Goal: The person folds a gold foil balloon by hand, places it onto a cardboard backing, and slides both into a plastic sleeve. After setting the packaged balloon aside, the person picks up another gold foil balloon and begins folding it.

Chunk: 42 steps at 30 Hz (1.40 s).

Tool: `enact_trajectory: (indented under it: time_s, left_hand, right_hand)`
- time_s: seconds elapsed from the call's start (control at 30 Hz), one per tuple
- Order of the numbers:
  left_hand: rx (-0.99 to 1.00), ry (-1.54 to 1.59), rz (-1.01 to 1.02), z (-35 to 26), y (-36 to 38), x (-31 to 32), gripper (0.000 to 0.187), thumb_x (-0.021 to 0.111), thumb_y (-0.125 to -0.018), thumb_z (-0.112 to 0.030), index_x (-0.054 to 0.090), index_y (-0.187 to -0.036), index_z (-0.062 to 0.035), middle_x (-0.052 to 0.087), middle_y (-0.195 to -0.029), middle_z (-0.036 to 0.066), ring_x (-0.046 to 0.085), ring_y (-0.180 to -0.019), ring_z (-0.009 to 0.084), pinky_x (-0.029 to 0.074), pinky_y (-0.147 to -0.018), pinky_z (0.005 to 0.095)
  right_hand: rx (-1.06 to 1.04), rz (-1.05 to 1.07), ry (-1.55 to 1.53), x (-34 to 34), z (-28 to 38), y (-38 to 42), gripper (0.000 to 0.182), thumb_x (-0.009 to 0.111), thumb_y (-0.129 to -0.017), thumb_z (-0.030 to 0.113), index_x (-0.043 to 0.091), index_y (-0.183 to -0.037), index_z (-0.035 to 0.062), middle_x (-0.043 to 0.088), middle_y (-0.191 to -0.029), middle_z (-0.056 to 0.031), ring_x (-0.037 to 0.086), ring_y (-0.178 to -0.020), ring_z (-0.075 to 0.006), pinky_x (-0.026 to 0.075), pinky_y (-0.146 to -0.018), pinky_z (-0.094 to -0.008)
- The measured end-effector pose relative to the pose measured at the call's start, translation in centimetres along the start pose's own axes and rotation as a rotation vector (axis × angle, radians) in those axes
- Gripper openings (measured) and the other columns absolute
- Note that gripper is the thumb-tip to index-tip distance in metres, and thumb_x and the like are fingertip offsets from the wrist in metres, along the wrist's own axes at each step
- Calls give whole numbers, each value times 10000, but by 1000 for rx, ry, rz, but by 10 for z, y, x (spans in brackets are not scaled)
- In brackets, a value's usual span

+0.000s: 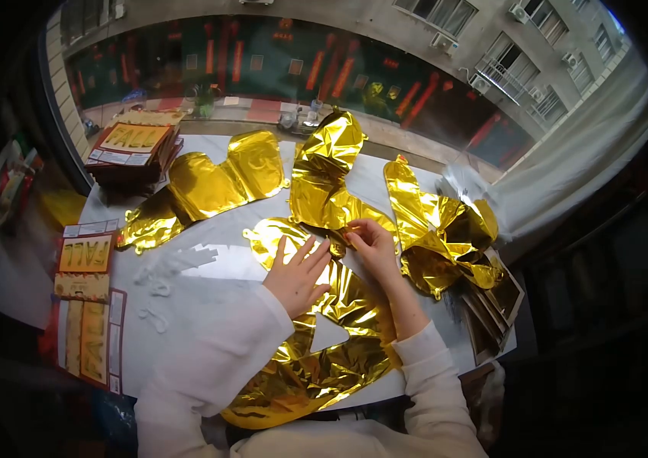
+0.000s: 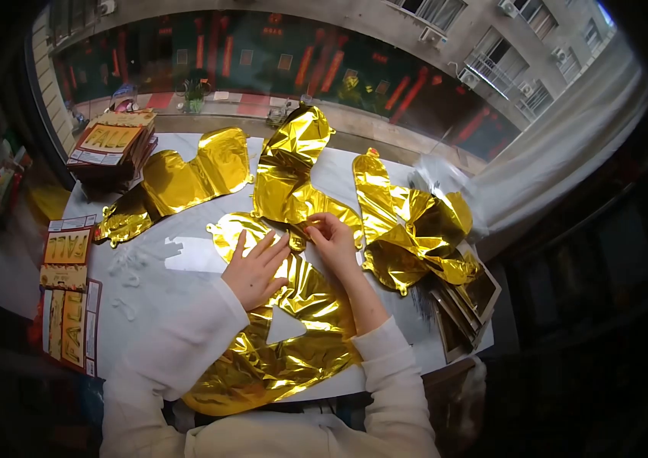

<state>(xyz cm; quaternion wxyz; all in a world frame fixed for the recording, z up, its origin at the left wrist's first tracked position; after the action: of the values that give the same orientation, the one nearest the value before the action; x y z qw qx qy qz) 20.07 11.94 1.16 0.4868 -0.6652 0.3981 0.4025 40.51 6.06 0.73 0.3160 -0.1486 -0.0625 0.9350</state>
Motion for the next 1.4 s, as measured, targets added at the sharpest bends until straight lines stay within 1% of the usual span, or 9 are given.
enact_trajectory:
  time_s: [0.17,0.23,0.47,0.63,0.77,0.93,1.03,1.17,1.4]
  left_hand:
    - [-1,15,-4,0,1,-2,648,581,-1014,-472,505,-1511,-64,366,-1667,65,297,-1558,277,111,-1244,664]
    - [0,21,-3,0,1,-1,652,581,-1015,-473,496,-1519,-67,375,-1663,67,299,-1558,276,107,-1245,665]
    - [9,-8,-5,1,2,0,672,574,-1012,-494,490,-1526,-70,377,-1659,80,301,-1555,289,161,-1234,679]
    - [-71,175,-26,8,0,4,588,544,-1038,-333,421,-1542,-57,367,-1651,128,285,-1562,323,115,-1247,666]
    - [-134,264,-42,18,-11,-5,560,531,-1025,-269,429,-1527,-46,362,-1650,136,277,-1562,344,110,-1249,665]
    - [-28,65,-8,12,-23,-12,628,532,-1006,-275,392,-1573,-44,317,-1678,144,270,-1565,341,80,-1259,652]
    - [6,65,-98,7,-18,-13,627,524,-1009,-295,408,-1574,-49,316,-1686,137,260,-1573,328,69,-1265,645]
    - [23,27,-75,8,-17,-10,608,517,-1013,-314,444,-1555,-48,313,-1693,124,250,-1581,304,54,-1266,646]
    - [20,-25,-56,15,-18,4,597,508,-1035,-433,508,-1515,-80,386,-1662,80,292,-1565,255,55,-1254,690]
  right_hand:
    - [35,-28,108,-1,11,5,54,662,-948,0,709,-950,25,705,-906,-32,669,-748,-80,532,-698,-225]
    - [-125,89,232,3,21,7,83,655,-939,-20,724,-971,13,689,-966,-46,680,-842,-90,522,-742,-211]
    - [-134,168,308,9,49,15,233,760,-876,46,780,-1108,39,670,-989,-59,692,-864,-134,545,-754,-259]
    - [-356,231,516,13,55,20,180,804,-866,186,804,-1016,86,691,-987,-61,719,-886,-222,575,-775,-339]
    - [-392,210,555,12,45,16,142,804,-861,155,794,-968,62,695,-981,-74,719,-865,-225,571,-761,-327]
    - [-104,123,299,5,26,7,119,814,-840,79,768,-930,16,677,-915,-62,695,-808,-147,545,-716,-278]
    - [-116,148,246,0,26,2,134,828,-848,88,753,-905,-6,679,-867,-45,671,-800,-105,538,-717,-264]
    - [130,130,-73,-5,6,-1,166,792,-932,128,729,-964,-23,732,-892,-38,660,-783,-92,537,-738,-255]
    - [200,99,-176,-11,-7,-4,219,711,-1016,213,727,-1062,-1,744,-954,-30,682,-824,-104,546,-806,-246]
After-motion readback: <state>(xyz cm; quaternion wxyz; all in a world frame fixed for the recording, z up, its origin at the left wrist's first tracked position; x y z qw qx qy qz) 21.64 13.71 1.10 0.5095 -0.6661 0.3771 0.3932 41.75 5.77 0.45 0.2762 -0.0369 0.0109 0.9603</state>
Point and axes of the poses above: each hand's wrist, its own y-axis away from the middle knuckle, its own x-axis out of the palm, z = x × y, the point moved 6 cm from there along -y, towards the middle knuckle
